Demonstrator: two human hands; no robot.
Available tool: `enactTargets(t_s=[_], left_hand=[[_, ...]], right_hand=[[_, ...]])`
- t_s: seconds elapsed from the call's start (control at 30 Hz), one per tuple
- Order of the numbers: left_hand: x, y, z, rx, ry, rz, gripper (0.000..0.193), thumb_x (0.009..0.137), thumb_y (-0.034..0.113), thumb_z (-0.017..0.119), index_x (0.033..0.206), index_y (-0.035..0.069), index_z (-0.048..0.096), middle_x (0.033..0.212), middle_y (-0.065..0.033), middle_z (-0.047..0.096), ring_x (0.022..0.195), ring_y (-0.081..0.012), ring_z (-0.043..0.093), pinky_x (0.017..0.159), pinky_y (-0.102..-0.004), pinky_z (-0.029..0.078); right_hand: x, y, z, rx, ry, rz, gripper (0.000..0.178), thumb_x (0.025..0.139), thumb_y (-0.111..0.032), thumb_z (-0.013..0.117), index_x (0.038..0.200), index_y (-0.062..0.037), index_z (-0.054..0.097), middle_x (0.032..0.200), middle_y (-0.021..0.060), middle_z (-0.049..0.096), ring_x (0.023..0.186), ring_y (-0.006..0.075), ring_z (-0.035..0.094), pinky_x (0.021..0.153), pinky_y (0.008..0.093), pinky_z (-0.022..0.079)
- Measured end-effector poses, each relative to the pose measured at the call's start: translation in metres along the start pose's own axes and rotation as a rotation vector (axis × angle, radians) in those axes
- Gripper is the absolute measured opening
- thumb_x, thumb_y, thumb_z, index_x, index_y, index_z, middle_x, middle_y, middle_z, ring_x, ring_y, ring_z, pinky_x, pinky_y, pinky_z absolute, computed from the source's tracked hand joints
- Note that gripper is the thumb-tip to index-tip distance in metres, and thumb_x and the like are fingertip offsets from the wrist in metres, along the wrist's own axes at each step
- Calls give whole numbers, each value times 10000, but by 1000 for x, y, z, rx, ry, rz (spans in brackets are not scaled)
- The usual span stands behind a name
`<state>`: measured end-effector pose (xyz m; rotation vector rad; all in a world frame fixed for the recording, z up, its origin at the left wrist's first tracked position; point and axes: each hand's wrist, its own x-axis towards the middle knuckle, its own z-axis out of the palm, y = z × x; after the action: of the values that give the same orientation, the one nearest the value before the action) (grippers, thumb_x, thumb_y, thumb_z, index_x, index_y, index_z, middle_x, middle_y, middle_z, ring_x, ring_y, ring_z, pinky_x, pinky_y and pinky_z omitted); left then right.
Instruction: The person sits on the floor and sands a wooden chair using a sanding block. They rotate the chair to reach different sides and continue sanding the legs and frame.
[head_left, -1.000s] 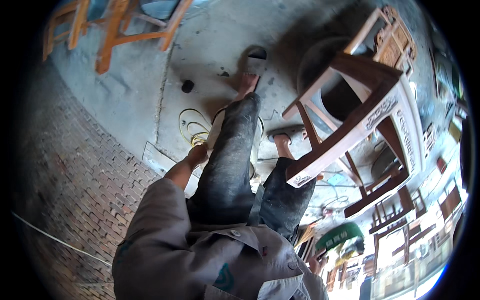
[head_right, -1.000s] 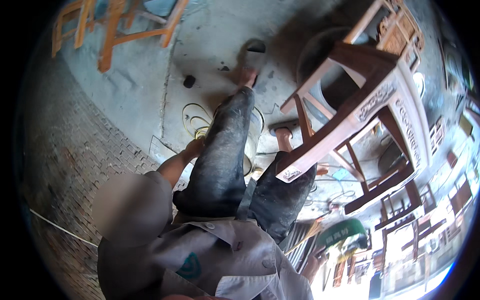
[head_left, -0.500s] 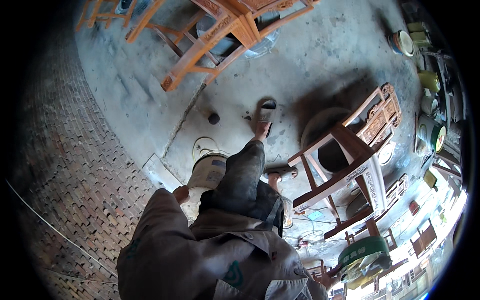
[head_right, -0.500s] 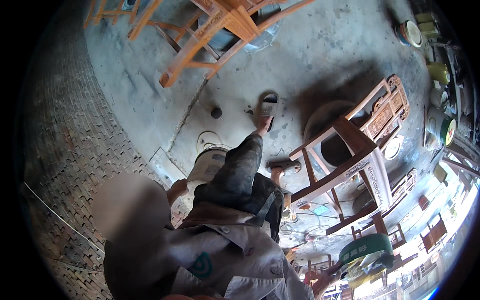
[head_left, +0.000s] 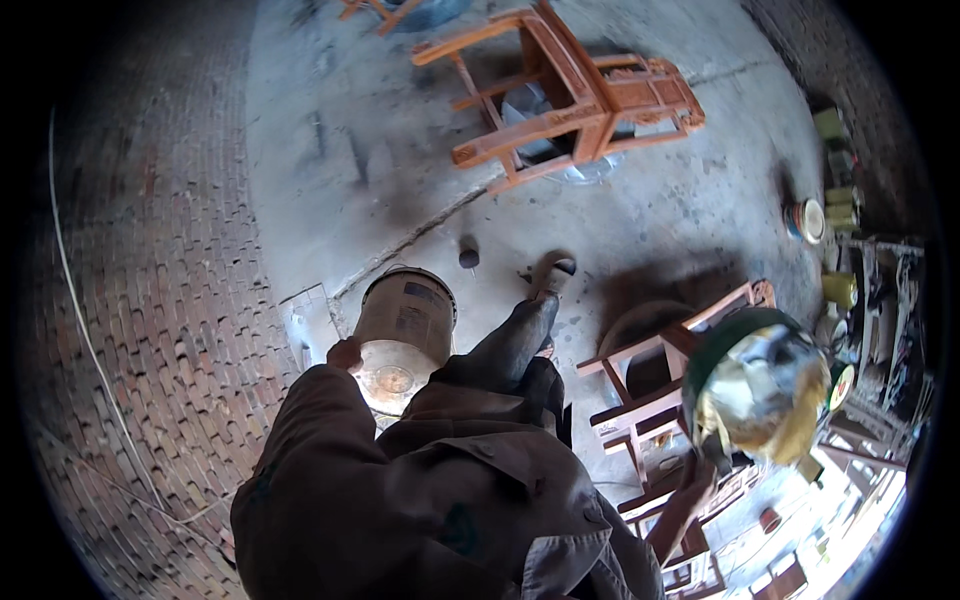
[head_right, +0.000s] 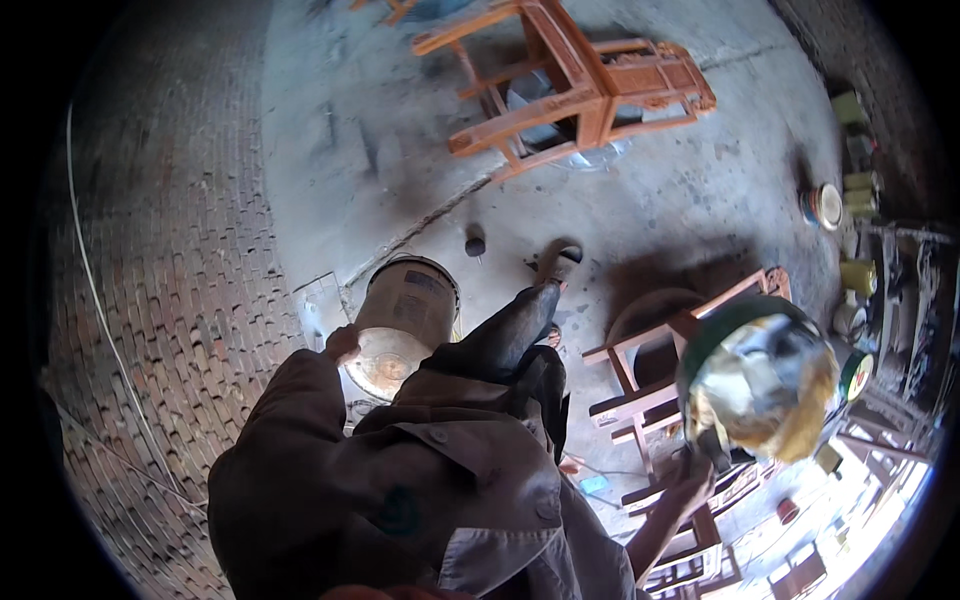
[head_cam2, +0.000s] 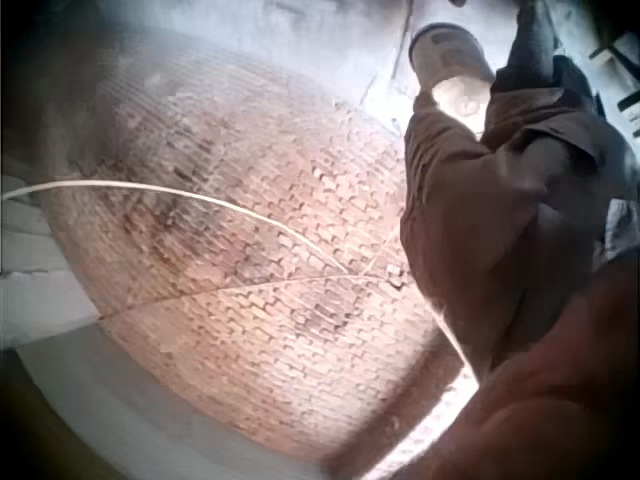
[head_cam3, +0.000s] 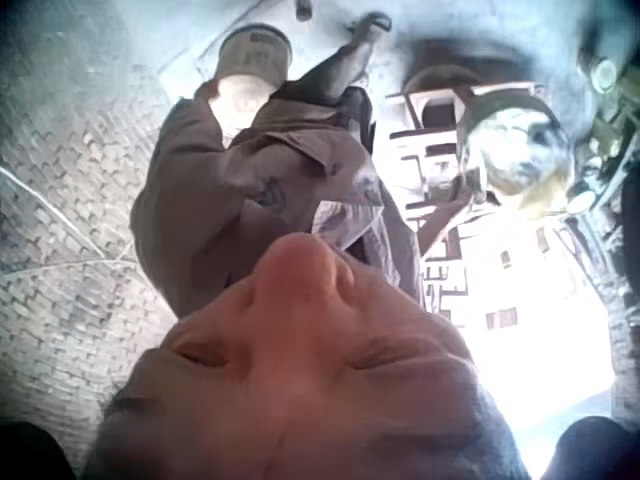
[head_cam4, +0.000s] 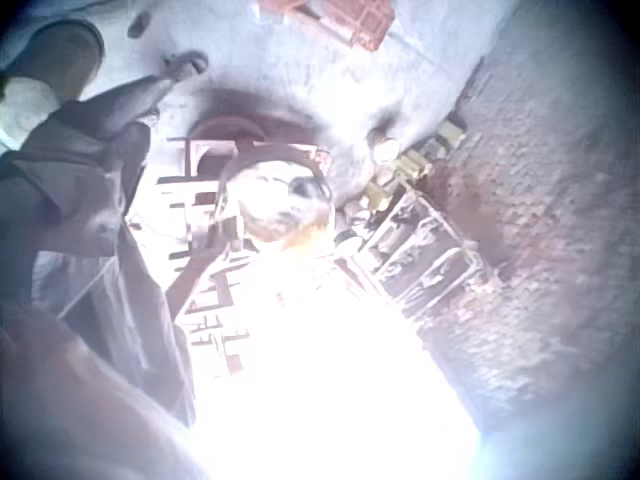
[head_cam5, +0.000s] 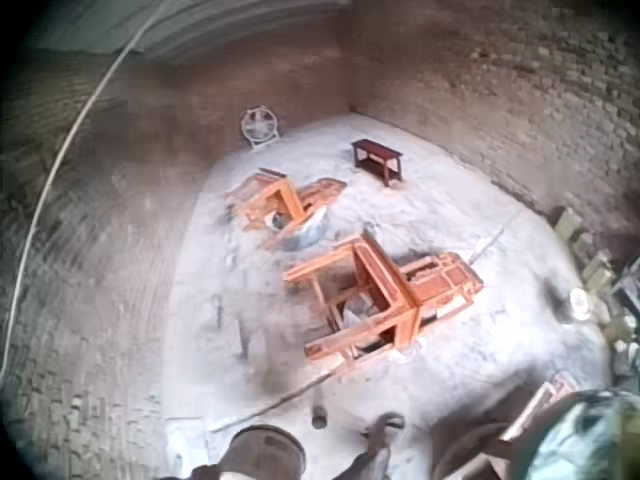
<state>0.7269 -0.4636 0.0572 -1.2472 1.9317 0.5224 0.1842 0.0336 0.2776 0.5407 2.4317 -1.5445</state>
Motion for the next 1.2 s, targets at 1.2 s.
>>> enactTargets(t_s=[1.2], left_hand=[[216,-329,-191,245,182,225,100,808,197,638,833,107,675,783,-97,702,747,-307,709,663,-466,577]], right_hand=[[-211,139,327,208,-420,281,376,1025,-309,517,1329,-90,551,1315,103,607,1240,213,594,1051,365,510]])
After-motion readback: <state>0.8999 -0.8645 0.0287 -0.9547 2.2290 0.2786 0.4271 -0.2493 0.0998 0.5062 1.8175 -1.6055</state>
